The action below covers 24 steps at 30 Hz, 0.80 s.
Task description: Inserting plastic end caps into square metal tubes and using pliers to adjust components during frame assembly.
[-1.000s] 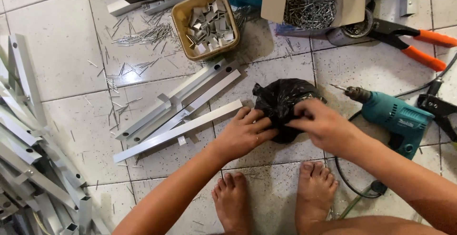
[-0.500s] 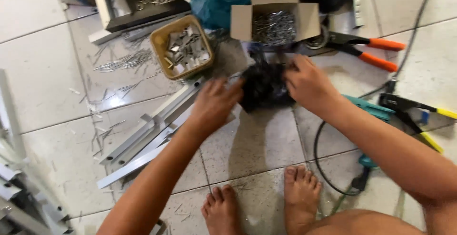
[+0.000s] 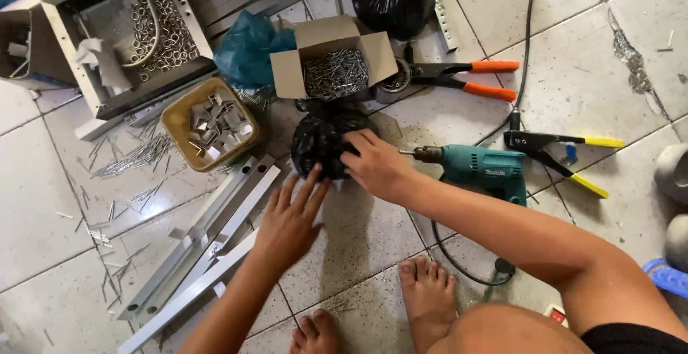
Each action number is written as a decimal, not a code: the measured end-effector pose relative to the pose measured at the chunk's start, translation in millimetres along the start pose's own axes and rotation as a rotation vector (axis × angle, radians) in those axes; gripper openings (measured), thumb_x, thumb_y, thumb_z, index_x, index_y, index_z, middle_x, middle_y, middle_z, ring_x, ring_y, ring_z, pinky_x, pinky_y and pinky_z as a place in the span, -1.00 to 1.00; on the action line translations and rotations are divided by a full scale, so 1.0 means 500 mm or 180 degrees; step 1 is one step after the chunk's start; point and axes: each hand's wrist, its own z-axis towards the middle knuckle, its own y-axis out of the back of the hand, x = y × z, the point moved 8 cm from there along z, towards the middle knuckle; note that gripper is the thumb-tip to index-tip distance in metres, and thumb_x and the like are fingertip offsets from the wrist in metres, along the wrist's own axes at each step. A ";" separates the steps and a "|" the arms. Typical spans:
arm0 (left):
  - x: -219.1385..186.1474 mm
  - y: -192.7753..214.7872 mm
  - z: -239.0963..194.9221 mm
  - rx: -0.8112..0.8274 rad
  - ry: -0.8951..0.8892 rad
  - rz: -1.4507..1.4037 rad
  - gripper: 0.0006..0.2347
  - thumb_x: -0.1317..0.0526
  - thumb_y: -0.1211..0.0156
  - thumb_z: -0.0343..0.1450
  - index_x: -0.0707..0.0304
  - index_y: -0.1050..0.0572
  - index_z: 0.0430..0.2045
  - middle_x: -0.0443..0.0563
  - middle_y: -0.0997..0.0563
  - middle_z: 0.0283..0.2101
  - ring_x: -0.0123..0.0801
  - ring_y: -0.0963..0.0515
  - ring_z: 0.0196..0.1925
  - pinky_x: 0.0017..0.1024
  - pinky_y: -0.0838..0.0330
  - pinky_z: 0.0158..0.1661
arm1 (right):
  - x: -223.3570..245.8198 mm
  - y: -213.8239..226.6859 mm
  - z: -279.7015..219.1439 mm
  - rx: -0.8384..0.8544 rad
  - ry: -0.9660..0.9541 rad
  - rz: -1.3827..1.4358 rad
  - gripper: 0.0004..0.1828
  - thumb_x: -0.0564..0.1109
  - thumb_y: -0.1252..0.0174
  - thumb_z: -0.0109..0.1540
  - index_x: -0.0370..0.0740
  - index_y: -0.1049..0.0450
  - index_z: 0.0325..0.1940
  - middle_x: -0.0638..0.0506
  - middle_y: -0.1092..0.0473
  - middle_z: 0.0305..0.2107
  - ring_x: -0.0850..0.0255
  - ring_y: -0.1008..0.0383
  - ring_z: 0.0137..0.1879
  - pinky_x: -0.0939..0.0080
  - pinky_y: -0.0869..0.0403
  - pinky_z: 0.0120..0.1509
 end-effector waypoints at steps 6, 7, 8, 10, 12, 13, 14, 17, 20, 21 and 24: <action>0.041 -0.026 0.020 0.0269 0.0362 0.0512 -0.07 -0.09 -0.38 0.19 -0.09 0.04 0.47 -0.01 0.08 0.55 0.00 -0.21 0.39 -0.09 -0.23 0.22 | 0.018 0.005 0.038 -0.0180 0.0072 -0.0199 -0.80 -0.10 -0.32 0.18 -0.15 -0.50 -0.16 -0.16 -0.35 0.00 -0.08 -0.39 0.19 0.05 -0.39 0.30; 0.038 -0.025 0.012 0.0240 0.0321 0.0517 -0.07 -0.09 -0.38 0.19 -0.09 0.04 0.47 -0.01 0.08 0.55 0.00 -0.21 0.39 -0.09 -0.23 0.22 | 0.012 0.013 0.032 -0.0190 0.0041 -0.0237 -0.80 -0.10 -0.32 0.18 -0.15 -0.50 -0.16 -0.16 -0.35 0.00 -0.08 -0.39 0.19 0.05 -0.39 0.30; 0.038 -0.030 0.006 0.0327 0.0374 0.0575 -0.07 -0.11 -0.37 0.19 -0.08 0.05 0.47 -0.02 0.02 0.52 -0.02 -0.23 0.38 -0.12 -0.25 0.21 | 0.005 0.024 0.025 -0.0228 0.0007 -0.0151 -0.79 -0.10 -0.34 0.16 -0.14 -0.50 -0.19 -0.15 -0.35 0.02 -0.07 -0.39 0.20 0.07 -0.40 0.29; 0.031 -0.039 0.006 0.0424 0.0224 0.0618 -0.06 -0.14 -0.36 0.20 -0.08 0.06 0.48 -0.02 -0.04 0.50 -0.05 -0.25 0.37 -0.15 -0.28 0.19 | -0.014 0.043 0.001 -0.0246 -0.0225 -0.0115 -0.79 -0.10 -0.36 0.14 -0.14 -0.49 -0.21 -0.14 -0.35 0.04 -0.06 -0.39 0.21 0.09 -0.41 0.28; 0.031 -0.037 -0.004 0.0238 0.0226 0.0558 -0.09 -0.15 -0.33 0.15 -0.04 -0.02 0.44 -0.11 -0.04 0.54 -0.08 -0.27 0.39 -0.24 -0.37 0.16 | -0.021 0.072 -0.003 -0.0580 -0.0302 0.0537 -0.89 -0.27 -0.13 0.09 -0.28 -0.47 -0.30 -0.25 -0.35 0.11 -0.08 -0.40 0.14 0.13 -0.42 0.16; 0.029 -0.042 -0.001 0.0203 0.0209 0.0561 -0.09 -0.15 -0.33 0.15 -0.04 -0.02 0.44 -0.11 -0.04 0.54 -0.08 -0.27 0.39 -0.24 -0.37 0.16 | -0.018 0.075 -0.003 -0.0592 -0.0306 0.0500 -0.89 -0.27 -0.13 0.09 -0.28 -0.47 -0.30 -0.25 -0.35 0.11 -0.08 -0.40 0.14 0.13 -0.42 0.16; 0.034 -0.056 0.001 0.0342 0.0292 0.0503 -0.08 -0.18 -0.32 0.17 -0.03 -0.01 0.44 -0.09 0.00 0.55 -0.05 -0.26 0.39 -0.21 -0.32 0.20 | -0.015 0.079 -0.003 -0.0609 -0.0314 0.0559 -0.87 -0.27 -0.11 0.10 -0.29 -0.45 -0.27 -0.28 -0.32 0.13 -0.11 -0.37 0.16 0.10 -0.39 0.22; 0.035 -0.071 -0.001 0.0451 0.0315 0.0439 -0.10 -0.23 -0.27 0.19 -0.03 -0.01 0.44 -0.02 -0.02 0.54 -0.02 -0.25 0.39 -0.18 -0.28 0.22 | 0.017 0.071 -0.030 -0.0549 -0.0493 0.0544 -0.70 -0.22 -0.09 0.12 -0.33 -0.43 -0.07 -0.41 -0.23 0.21 -0.27 -0.29 0.27 -0.06 -0.33 0.35; 0.033 -0.047 0.018 0.0275 0.0303 0.0419 -0.19 -0.18 -0.24 0.22 -0.03 -0.11 0.40 0.07 -0.14 0.48 0.00 -0.31 0.34 -0.17 -0.35 0.15 | 0.077 0.133 -0.089 -0.0677 -0.0381 0.1150 -0.66 -0.24 -0.14 0.08 -0.33 -0.42 -0.06 -0.38 -0.26 0.06 -0.25 -0.29 0.13 -0.10 -0.33 0.20; 0.032 -0.033 0.025 0.0158 0.0349 0.0410 -0.25 -0.12 -0.25 0.22 -0.02 -0.20 0.36 0.11 -0.22 0.42 0.01 -0.35 0.31 -0.18 -0.41 0.11 | 0.106 0.174 -0.111 -0.0882 -0.0099 0.1849 -0.74 -0.31 -0.18 0.02 -0.31 -0.42 -0.20 -0.25 -0.36 -0.15 -0.10 -0.35 -0.10 -0.02 -0.36 -0.04; 0.025 0.002 0.055 -0.0100 0.0399 0.0247 -0.44 -0.05 -0.24 0.27 0.02 -0.37 0.19 0.15 -0.37 0.25 0.05 -0.46 0.19 -0.14 -0.48 0.00 | 0.206 0.046 -0.316 0.0033 0.0052 0.2464 -0.87 -0.25 -0.14 0.10 -0.25 -0.31 -0.47 -0.09 -0.31 -0.47 -0.03 -0.31 -0.39 0.03 -0.29 -0.35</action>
